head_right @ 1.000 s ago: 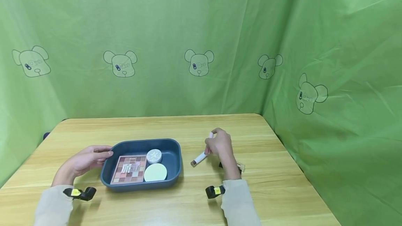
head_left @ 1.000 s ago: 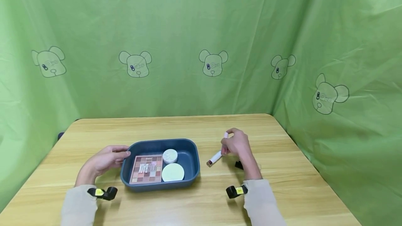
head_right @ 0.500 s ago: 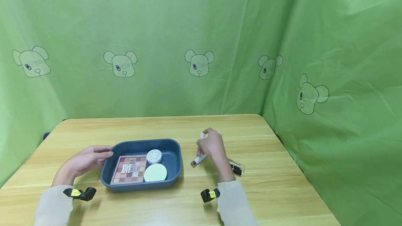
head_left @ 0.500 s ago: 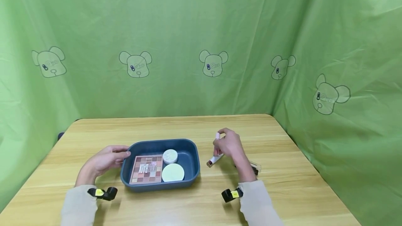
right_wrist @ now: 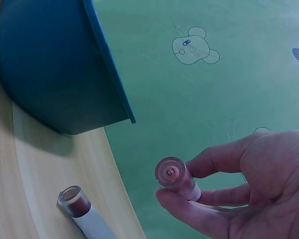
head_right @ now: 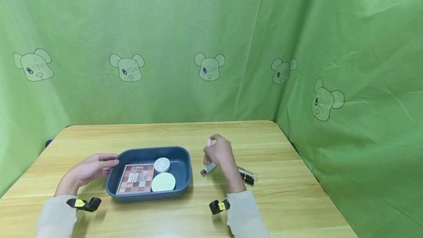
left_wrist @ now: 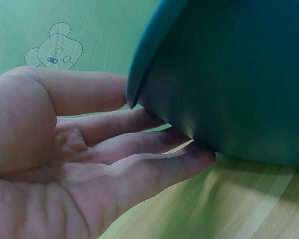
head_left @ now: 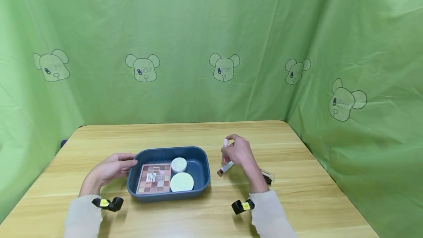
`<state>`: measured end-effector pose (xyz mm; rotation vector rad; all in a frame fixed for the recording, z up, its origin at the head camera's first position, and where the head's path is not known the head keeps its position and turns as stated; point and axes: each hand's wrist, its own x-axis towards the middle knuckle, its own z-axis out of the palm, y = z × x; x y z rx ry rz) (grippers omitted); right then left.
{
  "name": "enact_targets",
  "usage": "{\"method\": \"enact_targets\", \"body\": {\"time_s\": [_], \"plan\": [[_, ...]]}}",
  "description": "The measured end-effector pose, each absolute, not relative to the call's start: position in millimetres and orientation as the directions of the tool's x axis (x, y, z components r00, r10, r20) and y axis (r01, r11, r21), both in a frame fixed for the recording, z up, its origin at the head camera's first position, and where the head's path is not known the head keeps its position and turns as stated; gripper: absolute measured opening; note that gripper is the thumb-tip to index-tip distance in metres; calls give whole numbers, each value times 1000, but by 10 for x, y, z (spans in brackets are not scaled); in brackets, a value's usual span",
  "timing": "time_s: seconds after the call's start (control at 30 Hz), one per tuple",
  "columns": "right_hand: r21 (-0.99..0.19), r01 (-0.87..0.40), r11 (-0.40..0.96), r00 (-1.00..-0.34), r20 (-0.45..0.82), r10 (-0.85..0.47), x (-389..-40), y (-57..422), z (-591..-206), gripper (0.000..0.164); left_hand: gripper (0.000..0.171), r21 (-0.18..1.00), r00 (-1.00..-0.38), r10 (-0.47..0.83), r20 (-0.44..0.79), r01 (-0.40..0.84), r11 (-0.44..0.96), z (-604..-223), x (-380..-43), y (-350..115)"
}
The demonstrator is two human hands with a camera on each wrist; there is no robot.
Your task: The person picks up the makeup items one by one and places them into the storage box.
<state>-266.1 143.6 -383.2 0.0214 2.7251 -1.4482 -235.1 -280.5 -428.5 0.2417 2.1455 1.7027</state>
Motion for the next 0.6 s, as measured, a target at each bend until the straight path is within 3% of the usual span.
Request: {"method": "enact_targets", "body": {"time_s": [0.6], "plan": [[-841, 14, 540, -999, -35, -29, -2587, 1333, -3726, 56, 60, 965, -904, 387, -183, -91, 244, -4293, -2358, -2816]]}}
